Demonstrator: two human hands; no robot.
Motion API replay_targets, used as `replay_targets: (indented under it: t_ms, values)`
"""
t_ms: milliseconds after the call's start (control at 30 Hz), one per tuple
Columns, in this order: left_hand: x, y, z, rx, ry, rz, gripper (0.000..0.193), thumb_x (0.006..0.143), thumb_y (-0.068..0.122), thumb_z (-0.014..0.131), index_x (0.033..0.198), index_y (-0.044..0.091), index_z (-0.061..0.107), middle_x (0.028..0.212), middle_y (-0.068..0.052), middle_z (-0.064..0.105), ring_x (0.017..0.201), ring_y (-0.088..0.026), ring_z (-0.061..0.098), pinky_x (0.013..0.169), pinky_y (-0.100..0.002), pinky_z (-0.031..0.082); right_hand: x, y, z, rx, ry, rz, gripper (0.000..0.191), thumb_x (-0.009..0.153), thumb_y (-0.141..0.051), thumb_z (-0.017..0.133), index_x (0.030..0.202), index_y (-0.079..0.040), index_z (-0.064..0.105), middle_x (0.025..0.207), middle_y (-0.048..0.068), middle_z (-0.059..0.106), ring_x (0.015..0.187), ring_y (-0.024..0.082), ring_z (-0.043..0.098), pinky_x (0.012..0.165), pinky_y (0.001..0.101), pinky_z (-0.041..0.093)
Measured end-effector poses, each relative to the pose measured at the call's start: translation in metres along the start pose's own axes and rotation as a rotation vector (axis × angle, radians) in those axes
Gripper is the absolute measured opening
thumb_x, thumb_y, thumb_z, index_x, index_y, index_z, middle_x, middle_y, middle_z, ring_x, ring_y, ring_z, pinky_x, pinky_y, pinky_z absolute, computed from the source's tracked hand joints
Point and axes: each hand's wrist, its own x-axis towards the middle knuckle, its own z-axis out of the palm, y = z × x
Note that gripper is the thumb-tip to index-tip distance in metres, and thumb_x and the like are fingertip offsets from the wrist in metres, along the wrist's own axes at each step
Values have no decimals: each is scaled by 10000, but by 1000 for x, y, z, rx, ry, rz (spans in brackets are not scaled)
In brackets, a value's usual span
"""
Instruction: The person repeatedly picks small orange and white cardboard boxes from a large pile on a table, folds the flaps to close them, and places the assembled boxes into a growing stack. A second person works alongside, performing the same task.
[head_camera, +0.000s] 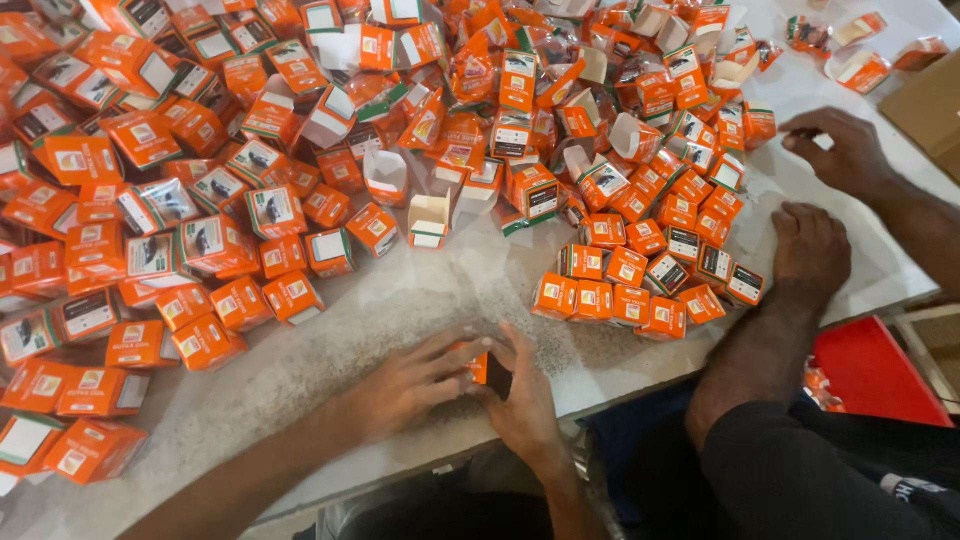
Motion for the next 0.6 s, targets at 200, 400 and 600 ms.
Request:
replay_targets:
  t_ms: [200, 400, 600]
  values:
    - [-5, -2, -50, 326, 164, -244, 334, 861, 76, 728, 1171, 41, 609, 1480, -140, 512, 1366, -386, 532, 1122, -518, 492, 0, -9, 0, -13, -10, -121, 996, 835, -261, 828, 1535, 43, 188, 1407, 173, 635, 1320, 396, 570, 1115, 498, 393]
    - [20, -31, -69, 571, 452, -526, 421, 894, 34, 700, 1311, 39, 644, 1540, -167, 474, 1498, -419, 359, 1246, -631, 274, -2, -11, 2, -42, -26, -133, 980, 852, -339, 814, 1544, 29, 226, 1414, 176, 631, 1318, 369, 594, 1120, 481, 426]
    - [79, -66, -36, 779, 240, -450, 326, 698, 98, 702, 1015, 128, 631, 1462, -255, 490, 1427, -425, 415, 1162, -629, 313, -1, -12, 1, -136, 66, -157, 911, 816, -274, 851, 1508, 26, 339, 1473, 257, 532, 1360, 430, 534, 1123, 476, 415]
